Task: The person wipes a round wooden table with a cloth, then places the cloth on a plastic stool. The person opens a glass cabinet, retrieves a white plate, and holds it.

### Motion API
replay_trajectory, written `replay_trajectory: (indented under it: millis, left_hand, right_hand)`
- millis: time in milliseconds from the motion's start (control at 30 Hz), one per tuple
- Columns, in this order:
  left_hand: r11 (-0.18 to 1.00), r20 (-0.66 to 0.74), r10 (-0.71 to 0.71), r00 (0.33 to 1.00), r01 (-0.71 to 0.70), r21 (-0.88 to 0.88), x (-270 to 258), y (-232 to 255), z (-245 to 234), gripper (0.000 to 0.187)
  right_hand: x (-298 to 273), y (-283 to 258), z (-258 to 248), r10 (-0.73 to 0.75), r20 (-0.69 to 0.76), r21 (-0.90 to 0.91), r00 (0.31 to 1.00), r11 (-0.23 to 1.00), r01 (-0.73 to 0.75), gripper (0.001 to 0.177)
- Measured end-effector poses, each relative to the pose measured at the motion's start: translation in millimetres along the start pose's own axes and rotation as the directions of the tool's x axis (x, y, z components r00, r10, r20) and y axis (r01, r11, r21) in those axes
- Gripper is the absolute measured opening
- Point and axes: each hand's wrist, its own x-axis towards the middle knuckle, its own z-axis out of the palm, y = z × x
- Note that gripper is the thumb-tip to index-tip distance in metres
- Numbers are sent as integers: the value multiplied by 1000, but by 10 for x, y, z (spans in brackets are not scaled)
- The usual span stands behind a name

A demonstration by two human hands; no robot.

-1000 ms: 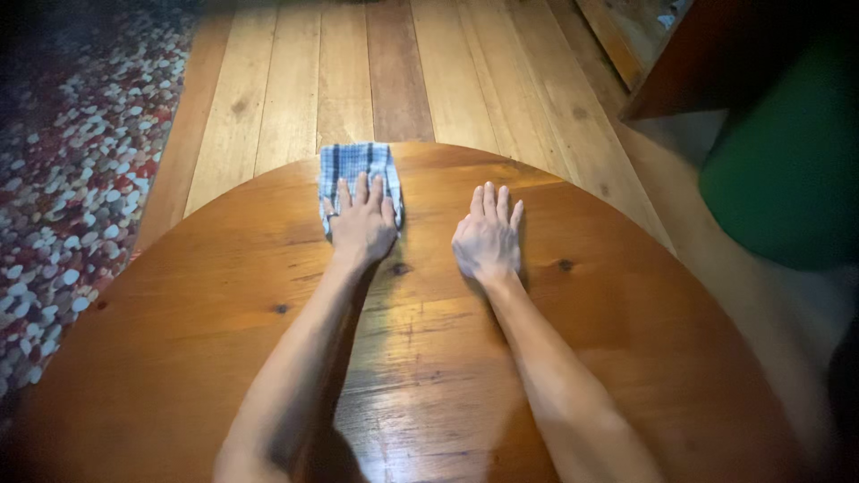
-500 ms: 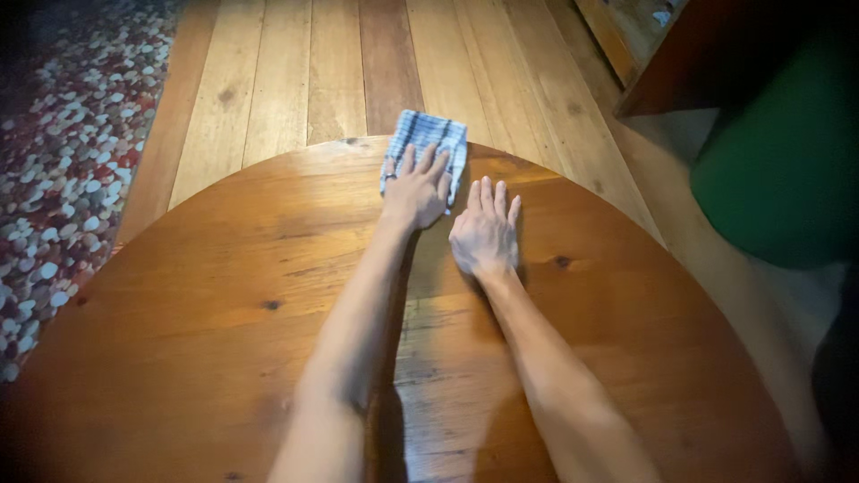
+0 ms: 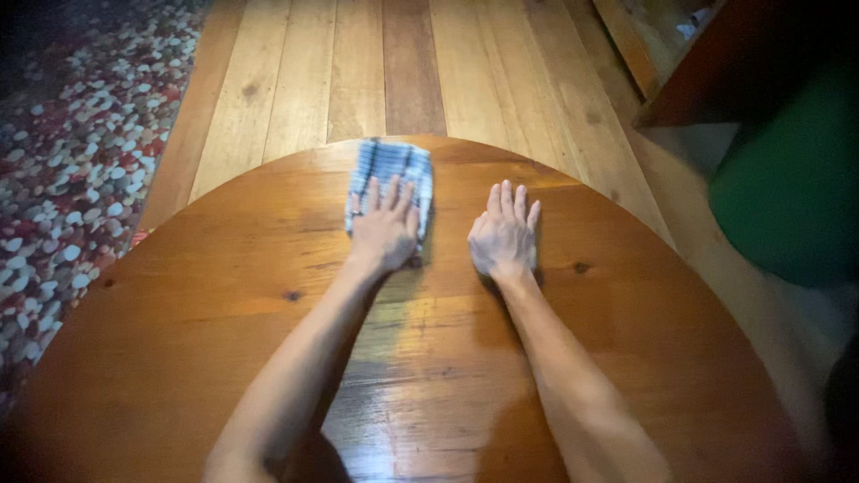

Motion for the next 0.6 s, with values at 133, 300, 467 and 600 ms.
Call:
replay_trajectory:
  millis: [133, 300, 467, 600]
  left_hand:
    - [998, 164, -15, 986, 26, -60, -21, 314, 44, 60]
    - [993, 162, -55, 985, 71, -93, 456, 338, 146, 59]
    - [960, 151, -269, 951, 278, -36, 675, -146, 234, 62]
    - [910, 93, -413, 906, 413, 19, 373, -687, 70, 63]
  right_hand:
    - [26, 9, 11, 7, -6, 8, 1000, 1000, -7, 61]
    - [35, 23, 26, 11, -11, -6, 1000, 1000, -11, 61]
    - [38, -4, -35, -3, 6, -20, 1000, 1000, 4, 62]
    - [25, -93, -127, -6, 70, -26, 998, 1000, 8, 64]
